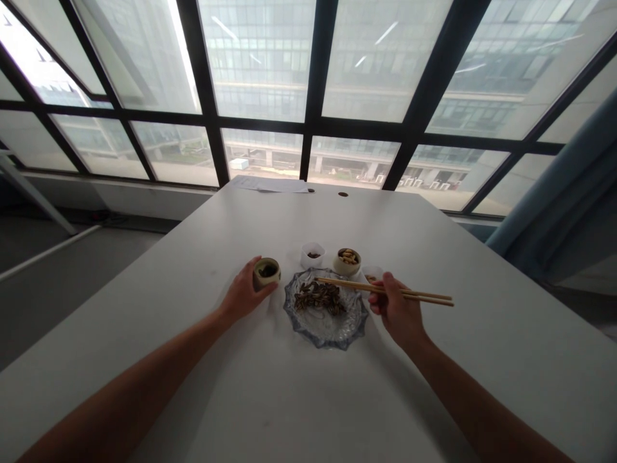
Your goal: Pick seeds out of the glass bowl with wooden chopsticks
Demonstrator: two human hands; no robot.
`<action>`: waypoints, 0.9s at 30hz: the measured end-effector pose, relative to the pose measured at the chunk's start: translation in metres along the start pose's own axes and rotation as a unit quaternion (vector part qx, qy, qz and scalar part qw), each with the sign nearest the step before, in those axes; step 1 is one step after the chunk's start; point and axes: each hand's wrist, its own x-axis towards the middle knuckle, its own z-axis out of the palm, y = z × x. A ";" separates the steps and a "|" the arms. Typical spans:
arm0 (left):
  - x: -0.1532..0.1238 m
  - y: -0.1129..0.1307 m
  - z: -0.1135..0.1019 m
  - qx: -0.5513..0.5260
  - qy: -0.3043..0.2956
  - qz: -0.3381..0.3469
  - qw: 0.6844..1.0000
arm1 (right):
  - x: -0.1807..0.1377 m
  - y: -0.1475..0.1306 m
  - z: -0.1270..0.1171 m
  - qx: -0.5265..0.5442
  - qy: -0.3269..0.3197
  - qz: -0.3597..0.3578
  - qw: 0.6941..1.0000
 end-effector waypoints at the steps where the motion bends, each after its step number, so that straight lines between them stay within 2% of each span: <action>1: 0.000 0.000 0.000 -0.001 0.001 0.001 1.000 | 0.002 0.001 -0.001 0.028 0.011 0.020 0.999; 6: 0.000 0.000 0.000 -0.006 0.001 0.007 1.000 | 0.005 0.005 -0.003 0.095 0.040 0.082 0.991; 13: 0.000 0.000 -0.001 -0.002 -0.003 0.009 1.000 | 0.001 0.005 0.003 0.091 0.050 0.081 0.991; 15: 0.000 -0.001 0.000 -0.001 0.002 0.011 1.000 | -0.003 0.002 0.001 0.037 0.047 0.015 0.998; 17: -0.001 -0.001 0.000 0.002 0.008 0.008 1.000 | -0.009 0.000 -0.004 -0.074 0.015 -0.115 0.991; 18: -0.001 -0.001 0.001 0.004 0.010 0.004 1.000 | -0.012 -0.001 -0.007 -0.139 -0.017 -0.194 0.971; 21: -0.001 -0.001 0.002 0.014 0.011 -0.006 1.000 | -0.018 -0.003 -0.016 -0.285 -0.128 -0.385 0.868; 23: -0.001 -0.001 0.002 0.020 0.010 -0.011 1.000 | -0.020 -0.002 -0.018 -0.320 -0.153 -0.434 0.828; 27: 0.000 0.000 0.000 0.024 0.012 -0.014 1.000 | -0.020 -0.001 -0.018 -0.331 -0.149 -0.429 0.827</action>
